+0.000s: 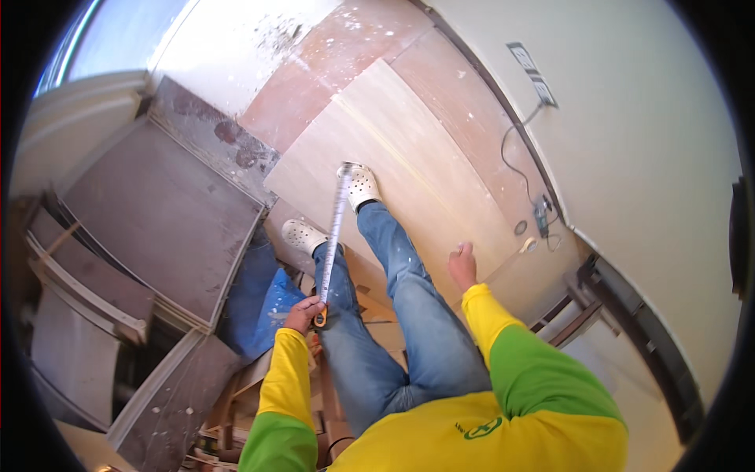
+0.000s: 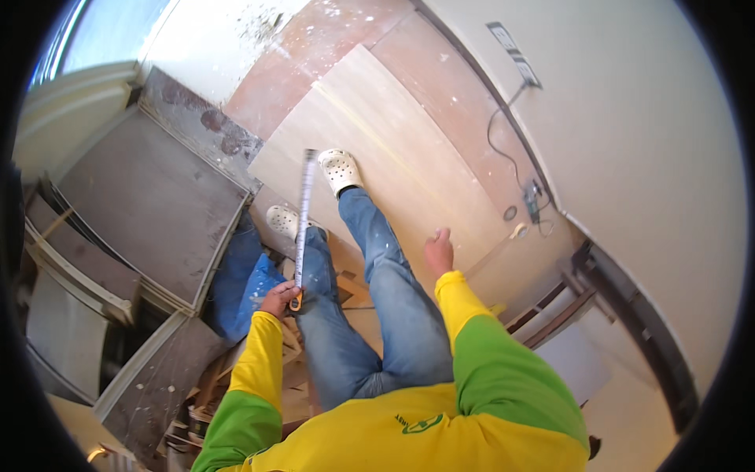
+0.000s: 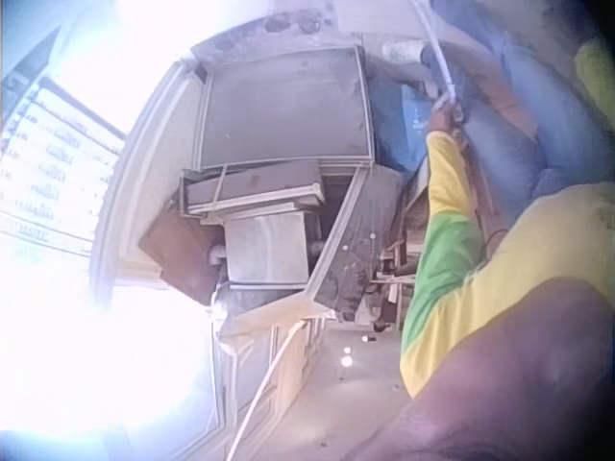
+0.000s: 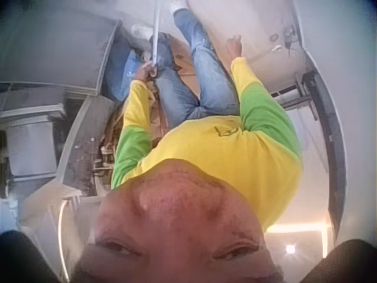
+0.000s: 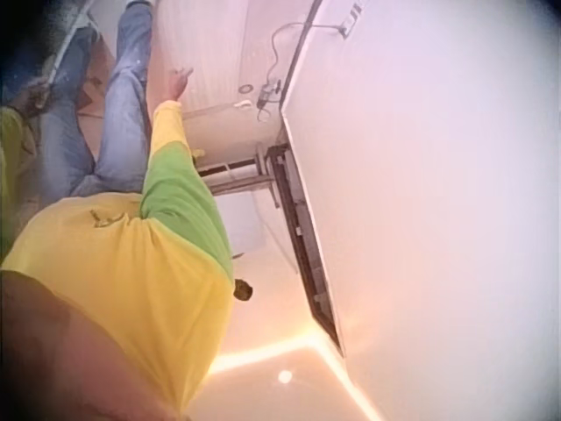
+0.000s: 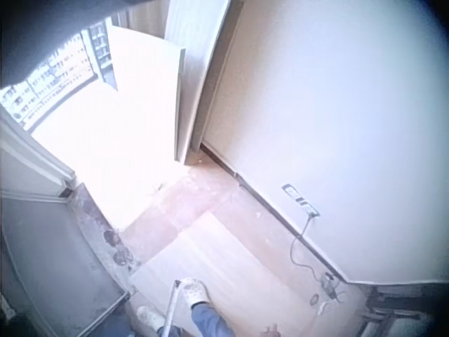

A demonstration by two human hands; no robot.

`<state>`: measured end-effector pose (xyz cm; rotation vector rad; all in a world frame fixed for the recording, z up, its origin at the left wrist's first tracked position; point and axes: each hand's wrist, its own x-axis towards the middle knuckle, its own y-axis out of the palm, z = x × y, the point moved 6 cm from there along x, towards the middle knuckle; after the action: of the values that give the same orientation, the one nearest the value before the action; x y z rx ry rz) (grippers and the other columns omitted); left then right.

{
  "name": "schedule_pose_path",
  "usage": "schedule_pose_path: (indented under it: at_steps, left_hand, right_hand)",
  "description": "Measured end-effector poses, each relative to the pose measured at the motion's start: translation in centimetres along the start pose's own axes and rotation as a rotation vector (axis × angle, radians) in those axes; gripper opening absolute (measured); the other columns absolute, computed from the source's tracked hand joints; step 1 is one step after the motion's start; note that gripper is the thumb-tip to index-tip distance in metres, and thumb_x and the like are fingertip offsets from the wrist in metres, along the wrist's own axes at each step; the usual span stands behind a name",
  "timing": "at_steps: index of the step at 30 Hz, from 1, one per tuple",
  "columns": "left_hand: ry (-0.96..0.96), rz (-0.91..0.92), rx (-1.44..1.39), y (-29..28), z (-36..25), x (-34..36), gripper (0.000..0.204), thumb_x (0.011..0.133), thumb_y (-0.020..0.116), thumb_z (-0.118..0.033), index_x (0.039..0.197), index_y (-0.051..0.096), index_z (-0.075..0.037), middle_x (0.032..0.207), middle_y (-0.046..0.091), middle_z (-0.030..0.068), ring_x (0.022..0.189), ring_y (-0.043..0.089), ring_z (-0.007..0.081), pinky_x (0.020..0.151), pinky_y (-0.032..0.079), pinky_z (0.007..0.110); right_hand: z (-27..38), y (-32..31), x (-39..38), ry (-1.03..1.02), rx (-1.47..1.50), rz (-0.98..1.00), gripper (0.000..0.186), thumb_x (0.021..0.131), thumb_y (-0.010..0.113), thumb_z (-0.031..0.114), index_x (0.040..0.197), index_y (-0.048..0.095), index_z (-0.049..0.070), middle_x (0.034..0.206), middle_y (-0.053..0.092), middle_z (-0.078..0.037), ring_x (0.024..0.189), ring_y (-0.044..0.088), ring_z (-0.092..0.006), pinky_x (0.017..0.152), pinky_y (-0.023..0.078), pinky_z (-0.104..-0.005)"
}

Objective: The person measures a tiled wall and a wooden panel using a tape measure and marks a line on the panel using a pencil and a long metal straightedge.

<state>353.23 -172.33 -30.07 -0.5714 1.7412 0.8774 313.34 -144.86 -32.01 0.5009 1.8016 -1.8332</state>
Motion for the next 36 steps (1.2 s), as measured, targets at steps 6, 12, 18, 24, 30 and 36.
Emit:
schedule_pose_path:
  at_steps: [6,12,18,24,30,36]
  left_hand:
    - [0.035,-0.014,-0.113,5.8,-6.0,-7.3,0.028,0.093,0.06,-0.027,0.101,0.066,-0.001,0.086,0.065,0.0051,0.075,0.059,0.0133,0.068,0.049,0.026]
    - [0.085,0.039,0.026,11.6,-7.0,-11.8,0.03,0.093,0.06,-0.028,0.103,0.063,0.0,0.088,0.065,0.0085,0.077,0.062,0.0165,0.068,0.051,0.029]
    - [0.085,0.106,0.175,14.4,1.7,-15.1,0.034,0.09,0.064,-0.027,0.112,0.057,-0.002,0.093,0.065,0.0082,0.08,0.064,0.0192,0.066,0.055,0.032]
    - [0.032,-0.008,0.425,15.4,13.8,-17.8,0.035,0.09,0.061,-0.038,0.095,0.064,-0.004,0.08,0.06,0.0023,0.071,0.056,0.0113,0.064,0.045,0.027]
    - [0.248,0.072,1.205,19.6,19.7,-20.6,0.045,0.092,0.051,-0.048,0.096,0.068,-0.007,0.078,0.062,0.0047,0.075,0.057,0.0171,0.07,0.044,0.03]
    - [0.293,0.026,1.365,25.4,23.7,-21.8,0.046,0.092,0.051,-0.049,0.093,0.07,-0.007,0.079,0.063,0.0072,0.076,0.057,0.0182,0.073,0.045,0.033]
  right_hand:
    - [-5.1,-6.7,1.5,0.103,0.301,0.066,0.032,0.086,0.046,0.016,0.115,0.046,0.004,0.086,0.063,-0.025,0.078,0.062,-0.0398,0.071,0.049,-0.0469]
    - [-15.1,-8.4,-5.9,0.202,0.369,0.138,0.028,0.085,0.05,0.019,0.108,0.054,0.004,0.093,0.065,-0.026,0.088,0.062,-0.043,0.079,0.049,-0.0472]
    - [-25.1,-3.3,-18.4,0.189,0.554,0.457,0.022,0.081,0.055,0.015,0.099,0.06,0.004,0.086,0.066,-0.018,0.069,0.067,-0.0298,0.063,0.052,-0.0393]
    - [-31.7,-2.4,-29.6,0.257,0.654,0.545,0.024,0.081,0.051,0.013,0.101,0.059,0.003,0.076,0.066,-0.014,0.057,0.065,-0.0229,0.049,0.05,-0.0345]
    - [-39.3,-5.6,-34.4,0.183,0.748,0.352,0.025,0.081,0.049,0.014,0.1,0.061,0.002,0.077,0.066,-0.013,0.061,0.065,-0.0226,0.052,0.05,-0.0347]
    - [-44.8,-13.7,-30.4,-0.277,0.633,-0.339,0.019,0.084,0.051,0.018,0.083,0.059,0.001,0.074,0.059,-0.017,0.067,0.062,-0.0299,0.062,0.049,-0.0426]
